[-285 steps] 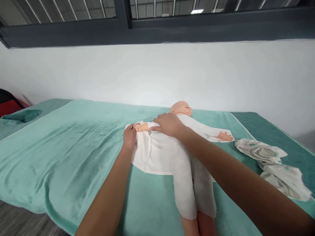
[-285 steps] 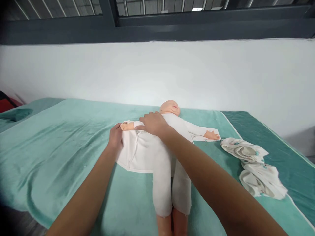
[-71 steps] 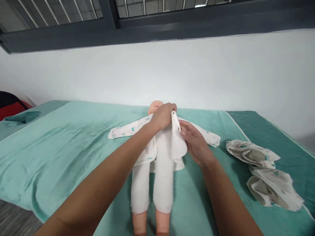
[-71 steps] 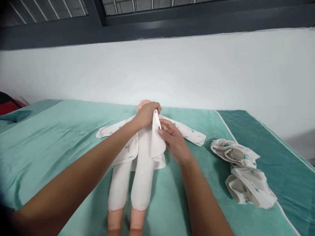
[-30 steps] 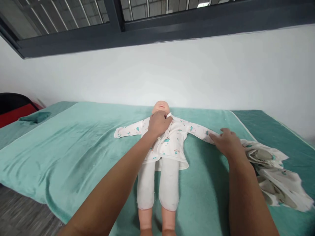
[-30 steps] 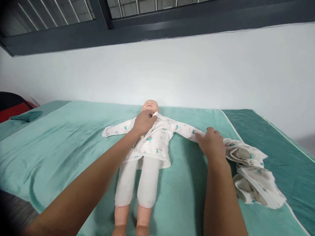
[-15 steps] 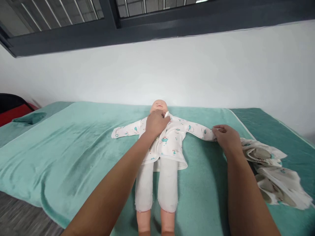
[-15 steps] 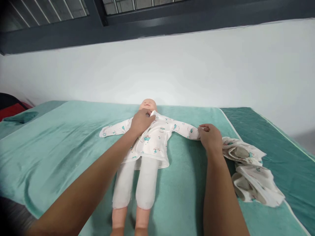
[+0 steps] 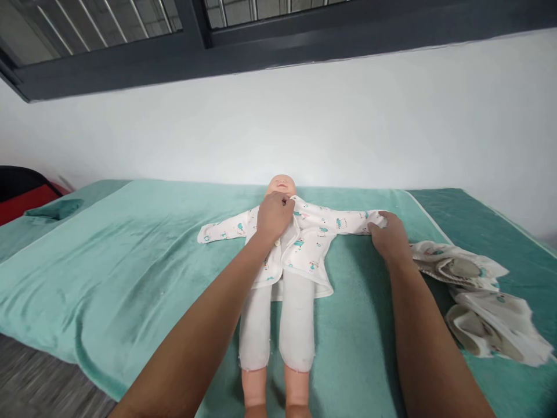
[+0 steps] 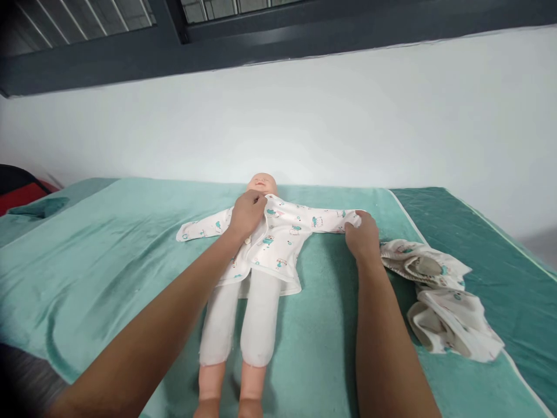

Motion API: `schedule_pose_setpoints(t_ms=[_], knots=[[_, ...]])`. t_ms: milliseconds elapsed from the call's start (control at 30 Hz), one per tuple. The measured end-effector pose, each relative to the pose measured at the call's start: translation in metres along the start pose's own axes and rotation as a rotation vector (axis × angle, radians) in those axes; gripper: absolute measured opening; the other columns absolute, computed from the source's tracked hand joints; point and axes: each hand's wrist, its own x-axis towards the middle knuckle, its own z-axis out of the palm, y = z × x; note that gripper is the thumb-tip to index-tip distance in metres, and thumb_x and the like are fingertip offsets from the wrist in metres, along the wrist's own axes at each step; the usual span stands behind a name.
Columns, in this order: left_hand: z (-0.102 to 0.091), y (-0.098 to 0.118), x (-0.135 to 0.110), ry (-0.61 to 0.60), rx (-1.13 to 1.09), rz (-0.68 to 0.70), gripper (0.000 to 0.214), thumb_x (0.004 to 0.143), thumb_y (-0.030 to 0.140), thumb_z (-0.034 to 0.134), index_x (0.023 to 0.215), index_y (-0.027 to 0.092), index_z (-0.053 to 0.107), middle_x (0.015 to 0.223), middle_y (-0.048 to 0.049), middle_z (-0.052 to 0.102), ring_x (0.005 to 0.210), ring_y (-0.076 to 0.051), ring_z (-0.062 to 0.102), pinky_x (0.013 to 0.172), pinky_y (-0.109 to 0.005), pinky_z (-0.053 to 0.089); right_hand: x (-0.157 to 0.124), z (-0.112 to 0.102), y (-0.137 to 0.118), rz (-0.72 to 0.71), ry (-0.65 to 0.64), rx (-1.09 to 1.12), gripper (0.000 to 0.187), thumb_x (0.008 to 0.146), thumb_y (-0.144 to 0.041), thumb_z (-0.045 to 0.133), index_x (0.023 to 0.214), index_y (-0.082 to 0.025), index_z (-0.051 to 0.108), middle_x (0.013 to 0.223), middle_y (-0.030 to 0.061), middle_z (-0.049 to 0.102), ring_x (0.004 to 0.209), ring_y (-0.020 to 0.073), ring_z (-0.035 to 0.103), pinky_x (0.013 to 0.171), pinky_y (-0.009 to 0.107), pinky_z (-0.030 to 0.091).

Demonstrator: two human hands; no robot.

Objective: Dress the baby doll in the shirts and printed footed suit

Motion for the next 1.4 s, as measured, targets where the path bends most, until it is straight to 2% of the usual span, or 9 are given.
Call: schedule_pose_setpoints(t_ms=[100,200,333,433,567,700,900,1133,1400], knots=[[0.001,-0.003,0.0,0.007,-0.049,-0.016,0.008,0.083,0.023,0.054,0.085,0.022,0.062,0.101,-0.0054,0.072,0.098,-0.024,0.063,0.082,-0.035,0.045,-0.008,0.001,-0.012,-0.124,0.104,-0.05,0.048,0.077,-0.028,0.058,0.121,-0.013,0.061,0.143,0.0223,0.052,0.137,0.0365,0.043,0.114,0.056,0.031],[0.002,-0.008,0.001,0.005,-0.125,0.058,0.028,0.08,0.017,0.055,0.104,0.025,0.067,0.123,-0.0033,0.068,0.116,-0.023,0.061,0.097,-0.037,0.046,-0.027,-0.001,-0.039,-0.269,0.109,0.059,0.047,0.084,-0.031,0.057,0.127,-0.014,0.06,0.148,0.0193,0.05,0.141,0.0326,0.042,0.117,0.053,0.029],[0.002,-0.01,0.004,-0.059,-0.117,0.125,0.033,0.082,0.014,0.048,0.097,0.026,0.074,0.126,-0.0011,0.069,0.126,-0.023,0.057,0.109,-0.039,0.041,-0.069,0.002,-0.084,-0.385,-0.225,0.355,0.036,0.093,-0.041,0.055,0.122,-0.022,0.066,0.13,0.0085,0.068,0.124,0.0249,0.06,0.111,0.045,0.042],[-0.001,-0.009,0.002,-0.074,-0.086,0.089,0.03,0.083,0.018,0.049,0.097,0.023,0.075,0.12,-0.0037,0.072,0.122,-0.026,0.06,0.108,-0.041,0.042,-0.101,0.009,-0.107,-0.469,-0.476,0.408,0.037,0.096,-0.044,0.053,0.127,-0.027,0.064,0.14,0.0051,0.062,0.133,0.0232,0.054,0.114,0.044,0.041],[-0.011,-0.007,-0.008,-0.046,-0.236,0.045,0.033,0.081,0.018,0.052,0.108,0.022,0.071,0.124,-0.0048,0.069,0.122,-0.024,0.06,0.108,-0.039,0.043,-0.127,0.014,-0.121,-0.692,-0.564,0.272,0.054,0.095,-0.048,0.057,0.142,-0.023,0.053,0.16,0.0089,0.039,0.15,0.0266,0.032,0.122,0.05,0.029],[-0.023,-0.006,-0.021,-0.08,-0.38,0.044,0.036,0.078,0.022,0.061,0.114,0.022,0.068,0.13,-0.0055,0.064,0.126,-0.023,0.056,0.11,-0.037,0.041,-0.135,0.012,-0.128,-0.877,-0.59,0.153,0.055,0.096,-0.049,0.055,0.145,-0.026,0.048,0.156,0.0074,0.046,0.149,0.0256,0.035,0.125,0.055,0.019],[-0.027,-0.005,-0.025,-0.096,-0.482,-0.006,0.036,0.075,0.014,0.06,0.109,0.022,0.067,0.13,-0.005,0.063,0.128,-0.021,0.055,0.113,-0.035,0.038,-0.133,0.003,-0.127,-0.916,-0.447,0.096,0.062,0.082,-0.042,0.077,0.134,-0.02,0.051,0.144,0.0131,0.052,0.135,0.0306,0.045,0.113,0.051,0.039],[-0.024,-0.001,-0.024,-0.166,-0.273,0.028,0.037,0.082,0.033,0.066,0.119,0.025,0.065,0.139,-0.0058,0.059,0.135,-0.025,0.049,0.114,-0.038,0.037,-0.138,-0.014,-0.132,-0.962,-0.472,-0.152,0.022,0.083,-0.031,0.074,0.093,-0.021,0.057,0.101,0.0081,0.061,0.091,0.0263,0.056,0.076,0.041,0.049],[-0.011,0.003,0.004,-0.166,-0.087,-0.006,0.043,0.079,0.031,0.068,0.121,0.025,0.063,0.113,-0.0046,0.072,0.109,-0.026,0.063,0.098,-0.041,0.045,-0.14,-0.011,-0.133,-0.982,-0.574,0.118,0.014,0.096,-0.014,0.05,0.098,-0.021,0.062,0.108,0.0071,0.066,0.105,0.0246,0.055,0.091,0.041,0.048]])
